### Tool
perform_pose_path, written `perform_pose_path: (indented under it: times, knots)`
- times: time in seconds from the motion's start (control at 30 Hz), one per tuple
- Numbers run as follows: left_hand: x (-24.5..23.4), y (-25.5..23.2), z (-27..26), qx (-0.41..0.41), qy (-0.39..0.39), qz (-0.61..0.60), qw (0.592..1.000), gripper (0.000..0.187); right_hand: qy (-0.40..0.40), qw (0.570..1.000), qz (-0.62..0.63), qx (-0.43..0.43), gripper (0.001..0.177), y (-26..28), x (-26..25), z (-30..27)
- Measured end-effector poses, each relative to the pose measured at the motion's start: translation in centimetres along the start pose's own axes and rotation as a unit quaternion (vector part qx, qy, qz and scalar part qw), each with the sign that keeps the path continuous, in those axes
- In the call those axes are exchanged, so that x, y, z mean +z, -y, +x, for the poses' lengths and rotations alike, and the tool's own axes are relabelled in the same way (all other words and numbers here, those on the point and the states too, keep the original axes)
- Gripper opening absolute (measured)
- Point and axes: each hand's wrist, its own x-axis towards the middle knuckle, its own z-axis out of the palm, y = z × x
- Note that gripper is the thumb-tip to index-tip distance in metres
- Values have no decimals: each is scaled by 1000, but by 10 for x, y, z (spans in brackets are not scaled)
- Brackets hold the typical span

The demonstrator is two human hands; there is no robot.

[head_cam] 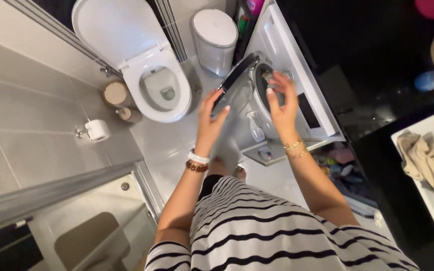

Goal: Hand washing a garment in a sink basin and then loading it into a washing machine with detergent and powder.

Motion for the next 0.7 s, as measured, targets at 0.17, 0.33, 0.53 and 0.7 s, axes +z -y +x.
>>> perform_pose_path:
  times: [0.17, 0.33, 0.53, 0.7]
  knots:
    - [42, 26, 63, 23, 34, 45, 998, 63, 4, 999, 4, 45, 41, -28, 54, 43]
    - [85, 98, 159, 90, 46, 38, 994, 74, -25, 972, -78, 222, 43, -96, 98, 128]
    - [119, 179, 276, 36, 71, 58, 995, 81, -125, 973, -121, 153, 42, -221, 128, 247]
    - [156, 232, 346, -20, 87, 163, 983, 91, -120, 922, -366, 41, 84, -289, 133, 338]
